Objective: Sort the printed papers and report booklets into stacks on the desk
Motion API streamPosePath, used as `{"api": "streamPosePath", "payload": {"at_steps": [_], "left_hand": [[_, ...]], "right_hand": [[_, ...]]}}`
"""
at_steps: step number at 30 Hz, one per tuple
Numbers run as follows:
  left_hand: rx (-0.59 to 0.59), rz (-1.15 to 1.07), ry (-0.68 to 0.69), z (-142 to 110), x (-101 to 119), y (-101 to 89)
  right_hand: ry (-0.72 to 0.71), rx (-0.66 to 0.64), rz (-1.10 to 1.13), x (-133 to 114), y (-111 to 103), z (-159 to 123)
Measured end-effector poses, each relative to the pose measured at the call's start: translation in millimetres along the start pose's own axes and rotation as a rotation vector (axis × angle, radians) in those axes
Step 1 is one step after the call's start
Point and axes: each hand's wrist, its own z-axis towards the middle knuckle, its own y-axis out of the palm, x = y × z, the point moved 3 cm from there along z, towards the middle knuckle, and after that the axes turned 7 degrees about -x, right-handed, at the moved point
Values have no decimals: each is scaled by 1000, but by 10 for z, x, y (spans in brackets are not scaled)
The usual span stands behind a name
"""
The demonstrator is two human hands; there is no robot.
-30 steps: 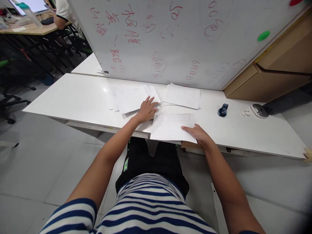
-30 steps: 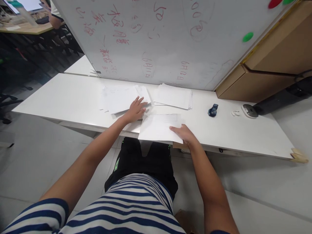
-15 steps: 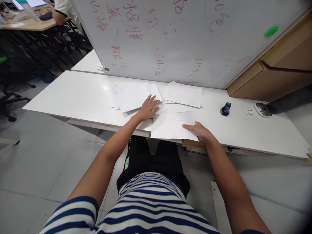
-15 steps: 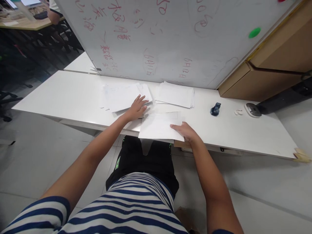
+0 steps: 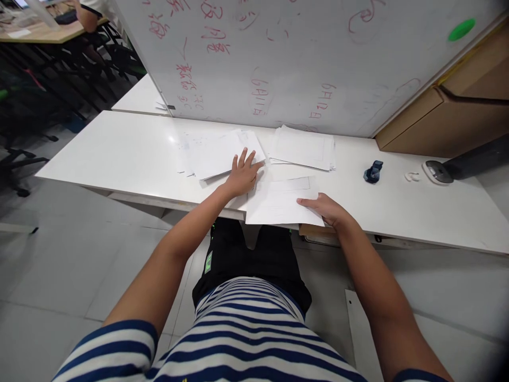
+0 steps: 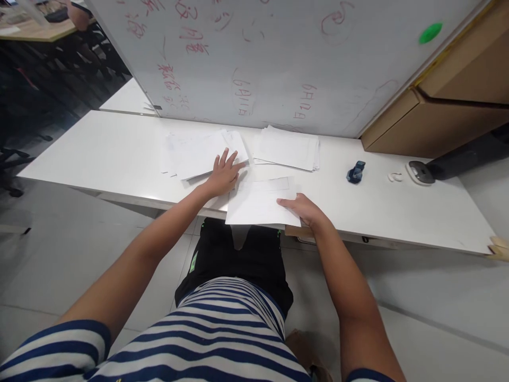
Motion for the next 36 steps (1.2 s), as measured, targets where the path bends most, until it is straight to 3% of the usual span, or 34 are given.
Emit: {"api": "streamPosePath", "payload": {"at_steps": [8,15,24,36], "left_hand": [[-135,175,-22,23,-4,36],[-36,118,-40,-15,-12,-58],[-42,93,-5,-3,-60,-10],[-69,106,-3,-6,-28,-24]], "right_hand": [[16,12,-13,1,-8,-29],[10,55,-48,-28,29,-100],[-10,-51,-93,10,41,-5],[-5,-85,-91,22,32,65]]}}
